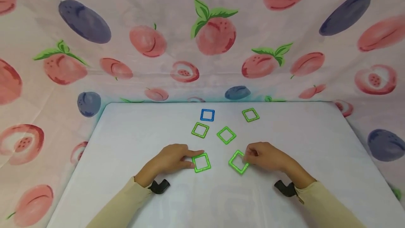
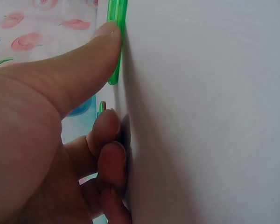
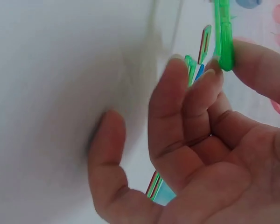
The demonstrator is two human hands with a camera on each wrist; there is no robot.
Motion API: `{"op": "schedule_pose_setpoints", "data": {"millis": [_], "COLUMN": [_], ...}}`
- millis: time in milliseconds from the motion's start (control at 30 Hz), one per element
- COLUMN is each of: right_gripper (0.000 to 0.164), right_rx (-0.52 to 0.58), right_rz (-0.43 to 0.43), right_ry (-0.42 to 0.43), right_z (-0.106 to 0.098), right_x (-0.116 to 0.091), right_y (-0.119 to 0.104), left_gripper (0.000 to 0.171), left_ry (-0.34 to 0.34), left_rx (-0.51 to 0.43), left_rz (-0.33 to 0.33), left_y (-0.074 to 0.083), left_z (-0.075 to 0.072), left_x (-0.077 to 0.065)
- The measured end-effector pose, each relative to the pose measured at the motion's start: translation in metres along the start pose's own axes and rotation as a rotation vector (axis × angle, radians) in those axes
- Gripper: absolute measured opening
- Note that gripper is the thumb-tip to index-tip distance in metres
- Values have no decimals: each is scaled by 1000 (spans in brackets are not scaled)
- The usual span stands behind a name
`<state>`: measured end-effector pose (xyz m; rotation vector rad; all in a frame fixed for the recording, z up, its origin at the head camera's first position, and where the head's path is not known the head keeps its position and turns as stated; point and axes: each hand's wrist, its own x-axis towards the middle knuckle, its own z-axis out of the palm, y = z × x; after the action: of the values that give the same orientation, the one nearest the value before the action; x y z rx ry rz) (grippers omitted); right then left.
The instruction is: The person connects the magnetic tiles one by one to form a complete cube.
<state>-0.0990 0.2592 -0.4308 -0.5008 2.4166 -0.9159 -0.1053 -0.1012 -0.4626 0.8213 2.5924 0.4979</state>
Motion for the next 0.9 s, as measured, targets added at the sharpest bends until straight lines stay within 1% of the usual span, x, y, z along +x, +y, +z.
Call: {"op": "schedule_pose_setpoints", "data": {"millis": [100,200,400,500,700,900], "right_gripper": [17,19,26,28,28,34], "right_rx": [33,80,264,322,347,380], "right_rz": [51,88,99,117,149,108], "right_ry": [-6,-5,-51,-64,-77,-131], "right_z": [2,4,9,12,21,25], "right_x": [3,6,15,20,30,33], "right_y": [-4,-5,-12,-17,-22,-24], "left_gripper": [53,51,51,51,50,50], "left_ry": [1,5,23,37,47,37], "left_rx": [-15,-30,-43,-48,-70,-70], "left_rz": [-6,-27,-55,-57,-55,-63], "left_y": [0,2,3,2,3,4], "left_z": [0,1,2,2,2,1], "left_x": [-1,0,1,1,1,3]}}
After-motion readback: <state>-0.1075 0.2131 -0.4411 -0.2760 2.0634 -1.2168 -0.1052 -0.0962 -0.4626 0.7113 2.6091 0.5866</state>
